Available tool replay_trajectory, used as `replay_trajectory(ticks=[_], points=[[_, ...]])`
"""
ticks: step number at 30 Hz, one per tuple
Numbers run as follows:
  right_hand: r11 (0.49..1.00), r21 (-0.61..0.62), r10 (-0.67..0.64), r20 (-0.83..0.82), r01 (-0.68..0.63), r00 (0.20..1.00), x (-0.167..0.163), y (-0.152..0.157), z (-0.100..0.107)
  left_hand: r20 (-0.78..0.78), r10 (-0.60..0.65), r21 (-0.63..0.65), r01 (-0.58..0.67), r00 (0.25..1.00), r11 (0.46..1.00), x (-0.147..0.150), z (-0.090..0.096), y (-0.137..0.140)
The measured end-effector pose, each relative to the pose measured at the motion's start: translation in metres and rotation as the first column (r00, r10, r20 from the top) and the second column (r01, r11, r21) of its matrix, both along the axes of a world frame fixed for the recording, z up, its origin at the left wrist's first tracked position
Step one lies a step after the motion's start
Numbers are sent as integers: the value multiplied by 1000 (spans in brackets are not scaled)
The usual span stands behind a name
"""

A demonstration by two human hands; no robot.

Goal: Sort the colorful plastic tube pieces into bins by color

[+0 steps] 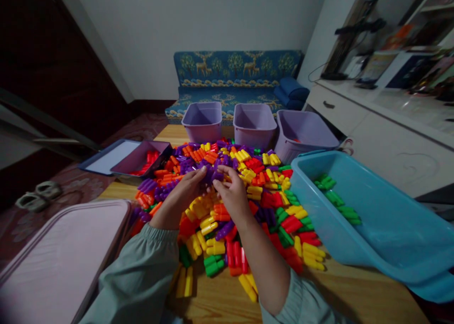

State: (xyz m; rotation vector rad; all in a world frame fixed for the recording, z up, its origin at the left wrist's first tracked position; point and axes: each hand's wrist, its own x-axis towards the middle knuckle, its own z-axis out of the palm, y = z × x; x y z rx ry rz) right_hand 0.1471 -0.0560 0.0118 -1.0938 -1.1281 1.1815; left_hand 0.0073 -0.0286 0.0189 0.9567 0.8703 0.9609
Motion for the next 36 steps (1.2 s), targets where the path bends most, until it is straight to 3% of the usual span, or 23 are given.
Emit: replay_trajectory(ticks=[4, 10, 14, 20, 24, 29, 32, 36], points=[[996, -18, 92, 35, -91, 995, -2, 0, -4, -36, 45, -89, -48, 998, 995, 1, -2, 0], [983, 65, 158, 156, -170, 975, -2, -1, -7, -262, 71, 136, -36, 962, 990, 3, -4, -3], [993, 61, 86, 259, -105, 962, 0, 2, -9, -335, 60, 131, -16, 940, 991, 3, -7, -1], [1000, 26, 8, 207, -13, 978, -1, 3, -10, -206, -9, 34, 17, 978, 999, 4, 0, -1], [993, 119, -46, 224, 20, 974, -2, 2, -9, -159, 93, 56, -85, 983, 995, 4, 5, -4], [987, 152, 31, 115, -49, 993, -5, -2, -4, 50, 183, -25, -182, 982, 983, 1, 7, -1], [979, 190, 67, 37, -73, 997, -7, -5, -2, 183, 193, -116, -173, 964, 978, -1, 9, 1], [966, 233, 104, 34, -109, 994, -7, -8, 0, 234, 173, -155, -139, 957, 978, -2, 6, 4]])
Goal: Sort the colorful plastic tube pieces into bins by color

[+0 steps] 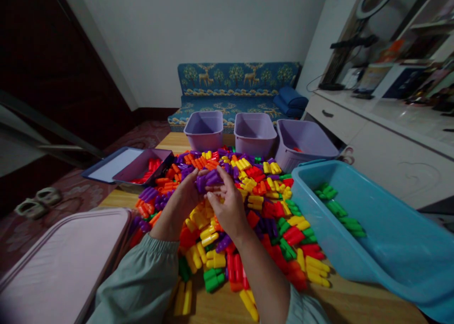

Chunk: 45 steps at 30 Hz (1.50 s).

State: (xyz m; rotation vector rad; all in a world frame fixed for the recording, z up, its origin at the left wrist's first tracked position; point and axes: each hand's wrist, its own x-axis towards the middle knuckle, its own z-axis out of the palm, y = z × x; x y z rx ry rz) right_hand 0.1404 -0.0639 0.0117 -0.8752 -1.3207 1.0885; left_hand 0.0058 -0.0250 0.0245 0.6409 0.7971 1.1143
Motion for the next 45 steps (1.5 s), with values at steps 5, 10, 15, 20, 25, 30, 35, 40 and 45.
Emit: replay_trajectory(ticks=[5, 10, 15, 20, 25, 30, 35, 40, 45], points=[[997, 69, 22, 116, -30, 993, 0, -3, 7, 22, -90, 89, 88, 996, 992, 3, -3, -3], [993, 95, 57, 141, -71, 988, -5, -10, 20, 56, -139, 56, 136, 989, 989, 3, 4, -6], [989, 123, 68, 122, -83, 990, -6, -15, 27, 48, -129, 3, 129, 991, 992, 1, 3, -5], [983, 164, -110, 202, 77, 973, 7, -3, 22, -44, -14, -33, 13, 999, 999, 2, 6, -4], [929, 298, -348, 502, 219, 792, 34, 18, 4, -342, 258, 172, -210, 904, 962, -5, 2, 0], [919, 352, -376, 652, 176, 658, 43, 24, -7, -621, 589, 624, -128, 517, 771, -21, -11, 7], [960, 274, -257, 805, 49, 535, 32, 16, -8, -781, 543, 615, 228, 308, 755, -24, -20, 8], [963, 270, -235, 853, -8, 467, 23, 8, -4, -815, 505, 578, 341, 283, 741, -19, -22, 8], [962, 271, -251, 865, 16, 435, 19, 7, -2, -788, 507, 605, 287, 348, 743, -17, -16, 7]])
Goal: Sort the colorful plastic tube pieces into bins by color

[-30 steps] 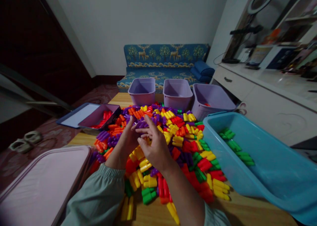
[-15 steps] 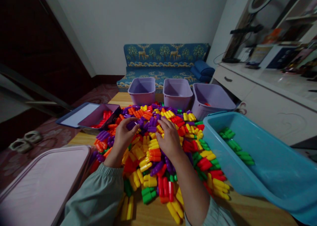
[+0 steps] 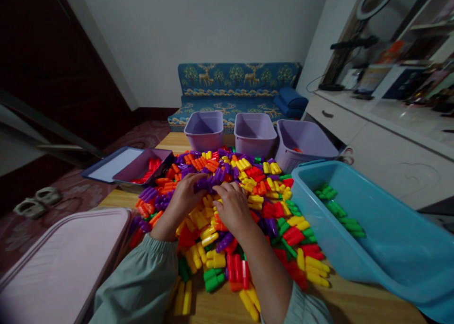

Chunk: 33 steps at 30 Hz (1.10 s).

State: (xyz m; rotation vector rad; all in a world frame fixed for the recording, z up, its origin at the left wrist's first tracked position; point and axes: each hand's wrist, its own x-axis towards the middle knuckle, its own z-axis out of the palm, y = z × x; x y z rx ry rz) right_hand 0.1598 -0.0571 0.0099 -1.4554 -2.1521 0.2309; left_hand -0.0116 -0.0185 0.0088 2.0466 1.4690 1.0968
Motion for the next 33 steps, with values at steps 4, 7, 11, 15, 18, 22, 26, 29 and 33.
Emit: replay_trajectory(ticks=[4, 7, 11, 15, 18, 22, 26, 29, 33], points=[[1000, -4, 17, -49, -17, 999, -1, 0, 0, 179, -9, -7, 10, 984, 1000, 3, 6, -2], [999, -29, 32, -75, -34, 997, -1, 1, -2, 367, -34, -124, 85, 930, 989, 9, 5, -3], [1000, -21, -2, -109, 0, 994, -1, 4, -7, 544, -72, -221, 226, 836, 949, 15, -3, -3], [998, 9, -57, -217, 61, 975, 1, 8, -11, 434, -86, -163, 171, 897, 972, 15, -6, -1], [995, 10, -91, -371, 102, 924, 3, 11, -13, 249, -10, -70, 28, 968, 997, 12, -3, -1], [987, -118, -160, -658, 109, 735, 2, 14, -13, 190, 91, -45, -84, 978, 995, 10, 2, -1], [963, -266, -227, -889, -43, 397, -4, 12, -6, 460, 67, -238, 50, 886, 970, 16, 4, -4], [962, -265, -233, -915, -56, 330, -8, 9, 0, 660, 93, -403, 247, 746, 882, 22, 10, -10], [976, -212, -209, -868, 45, 451, -7, 6, 1, 710, 51, -472, 421, 702, 774, 26, 22, -19]])
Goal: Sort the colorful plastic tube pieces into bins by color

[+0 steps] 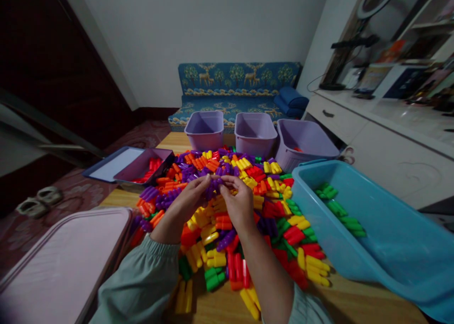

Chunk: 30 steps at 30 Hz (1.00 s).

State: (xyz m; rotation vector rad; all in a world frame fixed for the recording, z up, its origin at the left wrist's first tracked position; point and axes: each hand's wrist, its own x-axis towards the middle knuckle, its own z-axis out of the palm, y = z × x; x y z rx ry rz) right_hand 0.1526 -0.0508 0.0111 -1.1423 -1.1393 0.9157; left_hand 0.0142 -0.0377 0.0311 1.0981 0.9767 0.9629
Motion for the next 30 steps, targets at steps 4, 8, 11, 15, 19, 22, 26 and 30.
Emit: replay_trajectory(ticks=[4, 8, 11, 15, 19, 22, 26, 30], points=[[999, -19, -29, 90, 31, 995, 3, 2, -5, -55, -129, 45, 131, 990, 990, 0, 5, -3], [999, -37, -3, 130, 8, 991, 5, 4, -9, -80, -84, 46, 88, 993, 995, 1, 0, 0], [997, -16, 75, 150, -74, 986, 5, 4, -11, -66, -13, 38, 15, 998, 999, 1, -5, 3], [994, -17, 111, 185, -109, 976, 3, 3, -12, -29, 100, -4, -100, 995, 995, 2, -8, 5], [998, -30, 63, 176, -58, 982, 3, 5, -16, 108, 186, -100, -176, 977, 979, 0, -7, 8], [998, -68, 20, 115, -12, 993, 6, 9, -21, 281, 281, -251, -212, 918, 945, -1, -1, 11], [995, -101, 24, 70, -17, 997, 8, 12, -27, 458, 376, -375, -209, 806, 903, -1, 11, 10], [996, -91, 25, 74, -19, 997, 6, 13, -30, 514, 415, -447, -178, 751, 877, -4, 32, 21]])
